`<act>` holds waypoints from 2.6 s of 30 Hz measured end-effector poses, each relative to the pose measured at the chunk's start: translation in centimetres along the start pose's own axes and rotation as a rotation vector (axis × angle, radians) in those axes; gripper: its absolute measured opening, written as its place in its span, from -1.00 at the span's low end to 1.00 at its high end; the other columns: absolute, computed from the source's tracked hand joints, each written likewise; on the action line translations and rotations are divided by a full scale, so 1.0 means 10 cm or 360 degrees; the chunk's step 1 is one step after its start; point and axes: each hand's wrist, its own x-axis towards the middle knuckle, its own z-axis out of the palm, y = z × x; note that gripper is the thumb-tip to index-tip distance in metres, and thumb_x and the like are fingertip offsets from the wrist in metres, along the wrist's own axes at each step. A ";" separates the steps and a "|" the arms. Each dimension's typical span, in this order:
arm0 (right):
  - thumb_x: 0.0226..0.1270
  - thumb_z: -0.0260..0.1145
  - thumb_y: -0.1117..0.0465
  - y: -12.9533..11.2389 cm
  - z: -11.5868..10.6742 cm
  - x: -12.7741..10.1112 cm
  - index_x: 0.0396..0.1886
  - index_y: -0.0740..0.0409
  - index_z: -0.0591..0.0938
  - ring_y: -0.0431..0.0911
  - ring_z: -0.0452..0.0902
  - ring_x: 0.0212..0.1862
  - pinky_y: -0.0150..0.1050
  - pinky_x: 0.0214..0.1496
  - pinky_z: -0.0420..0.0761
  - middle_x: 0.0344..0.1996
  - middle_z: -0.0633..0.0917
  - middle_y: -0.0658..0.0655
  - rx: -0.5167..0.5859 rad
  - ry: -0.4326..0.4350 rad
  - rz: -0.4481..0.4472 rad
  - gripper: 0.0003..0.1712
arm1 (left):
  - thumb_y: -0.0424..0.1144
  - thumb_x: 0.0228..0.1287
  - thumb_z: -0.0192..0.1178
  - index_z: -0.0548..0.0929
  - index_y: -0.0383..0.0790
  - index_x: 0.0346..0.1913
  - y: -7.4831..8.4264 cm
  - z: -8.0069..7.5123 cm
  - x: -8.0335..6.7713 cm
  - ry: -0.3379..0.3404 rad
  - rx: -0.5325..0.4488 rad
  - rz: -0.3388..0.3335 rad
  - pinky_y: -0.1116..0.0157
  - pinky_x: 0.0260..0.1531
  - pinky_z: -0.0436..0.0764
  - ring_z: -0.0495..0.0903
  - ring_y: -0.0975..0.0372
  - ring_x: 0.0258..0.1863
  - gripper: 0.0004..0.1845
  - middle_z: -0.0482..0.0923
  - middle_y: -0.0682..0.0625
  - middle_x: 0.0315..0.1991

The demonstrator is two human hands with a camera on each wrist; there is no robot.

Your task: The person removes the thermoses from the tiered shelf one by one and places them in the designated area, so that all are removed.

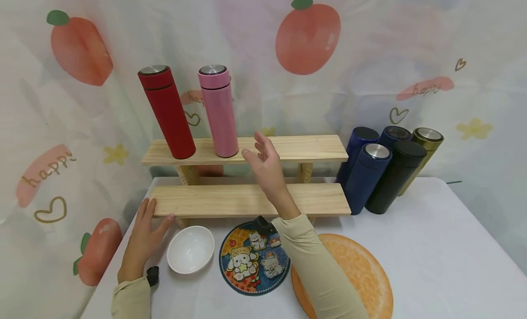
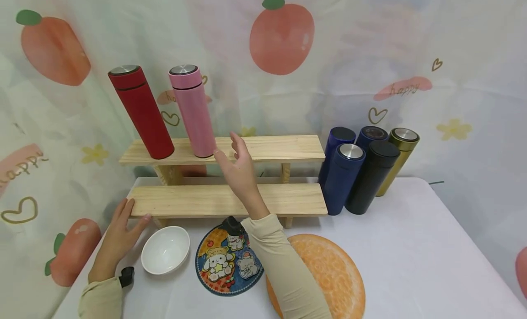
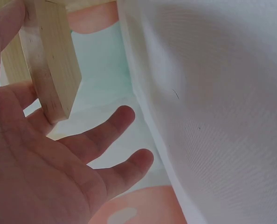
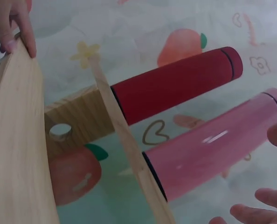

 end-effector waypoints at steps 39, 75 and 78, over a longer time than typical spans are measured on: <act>0.43 0.48 0.23 -0.09 0.46 0.81 0.65 0.20 0.30 0.09 0.52 0.37 0.05 0.41 0.53 0.44 0.51 0.24 0.0075 -0.0033 0.0086 -0.11 | 0.23 0.61 0.14 -0.10 -0.27 0.75 0.01 0.09 0.02 0.0056 -0.0009 -0.0001 -0.40 0.50 0.05 -0.18 -0.30 0.68 0.01 -0.37 -0.28 0.75; 0.32 0.59 0.24 -0.29 0.24 0.41 0.53 0.07 0.54 0.11 0.71 0.12 0.11 0.21 0.67 0.25 0.68 0.13 0.0114 -0.0016 -0.0052 -0.21 | 0.34 0.57 0.10 -0.14 -0.23 0.76 0.00 0.04 0.01 0.0037 0.0045 -0.0053 -0.43 0.47 0.05 -0.17 -0.34 0.66 0.07 -0.39 -0.29 0.74; 0.31 0.59 0.27 -0.32 0.19 0.35 0.51 0.09 0.56 0.12 0.71 0.10 0.10 0.21 0.68 0.23 0.69 0.13 0.0131 -0.0004 -0.0072 -0.23 | 0.37 0.55 0.09 -0.16 -0.23 0.76 0.01 0.04 0.01 0.0020 0.0046 -0.0053 -0.43 0.47 0.04 -0.18 -0.34 0.66 0.09 -0.41 -0.29 0.74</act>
